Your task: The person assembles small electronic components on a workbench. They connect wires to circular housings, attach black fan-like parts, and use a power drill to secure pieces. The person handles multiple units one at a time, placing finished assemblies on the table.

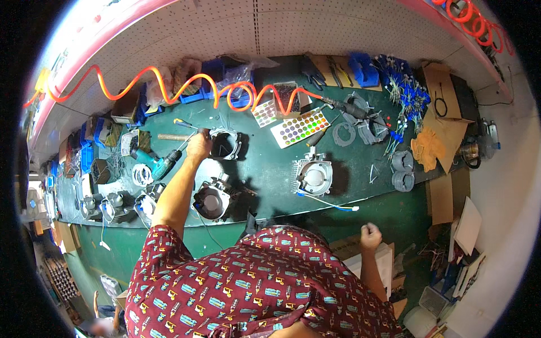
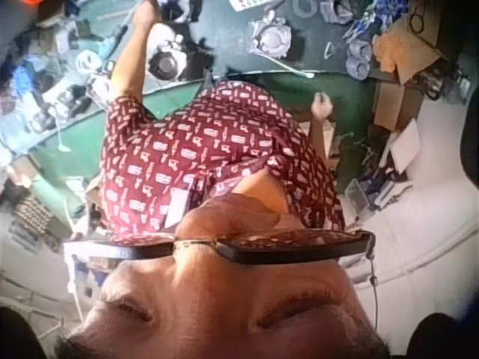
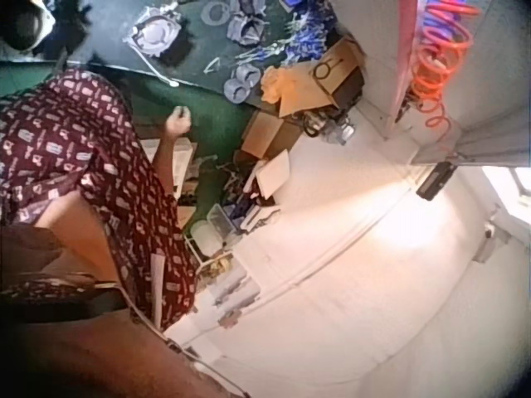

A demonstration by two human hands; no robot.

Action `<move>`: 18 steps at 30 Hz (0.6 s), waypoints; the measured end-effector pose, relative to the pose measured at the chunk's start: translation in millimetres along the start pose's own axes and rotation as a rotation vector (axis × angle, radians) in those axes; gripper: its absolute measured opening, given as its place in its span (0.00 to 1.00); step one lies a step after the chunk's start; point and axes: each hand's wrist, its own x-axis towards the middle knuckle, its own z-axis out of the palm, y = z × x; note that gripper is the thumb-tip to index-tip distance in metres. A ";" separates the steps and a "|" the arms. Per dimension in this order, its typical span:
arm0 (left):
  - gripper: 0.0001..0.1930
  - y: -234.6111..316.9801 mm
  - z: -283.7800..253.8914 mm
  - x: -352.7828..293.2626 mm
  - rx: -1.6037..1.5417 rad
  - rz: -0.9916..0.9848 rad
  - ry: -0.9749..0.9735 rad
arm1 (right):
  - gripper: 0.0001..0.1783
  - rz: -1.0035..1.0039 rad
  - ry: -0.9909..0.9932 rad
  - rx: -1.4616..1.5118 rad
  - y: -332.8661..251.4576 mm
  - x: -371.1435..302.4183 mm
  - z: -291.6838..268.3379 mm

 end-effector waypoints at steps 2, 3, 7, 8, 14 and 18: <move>0.12 -14.5 -6.0 1.0 -0.072 0.069 0.020 | 0.13 0.045 0.169 0.104 -33.7 26.6 -0.5; 0.11 -19.4 -9.9 2.1 -0.105 0.109 0.032 | 0.13 0.064 0.191 0.194 -64.5 38.5 -2.2; 0.13 -32.7 -12.1 -3.0 -0.647 0.370 0.241 | 0.13 0.154 0.156 0.539 -221.9 58.9 0.9; 0.11 -2.5 -26.7 -14.8 -0.884 0.340 0.116 | 0.12 0.135 0.089 0.592 -240.8 59.8 2.1; 0.05 69.9 -54.2 -57.0 -1.241 0.517 0.004 | 0.15 0.198 -0.575 0.941 -364.1 54.8 56.7; 0.05 127.5 -69.4 -98.0 -1.325 0.680 -0.036 | 0.27 0.255 -0.807 0.964 -399.6 57.3 83.3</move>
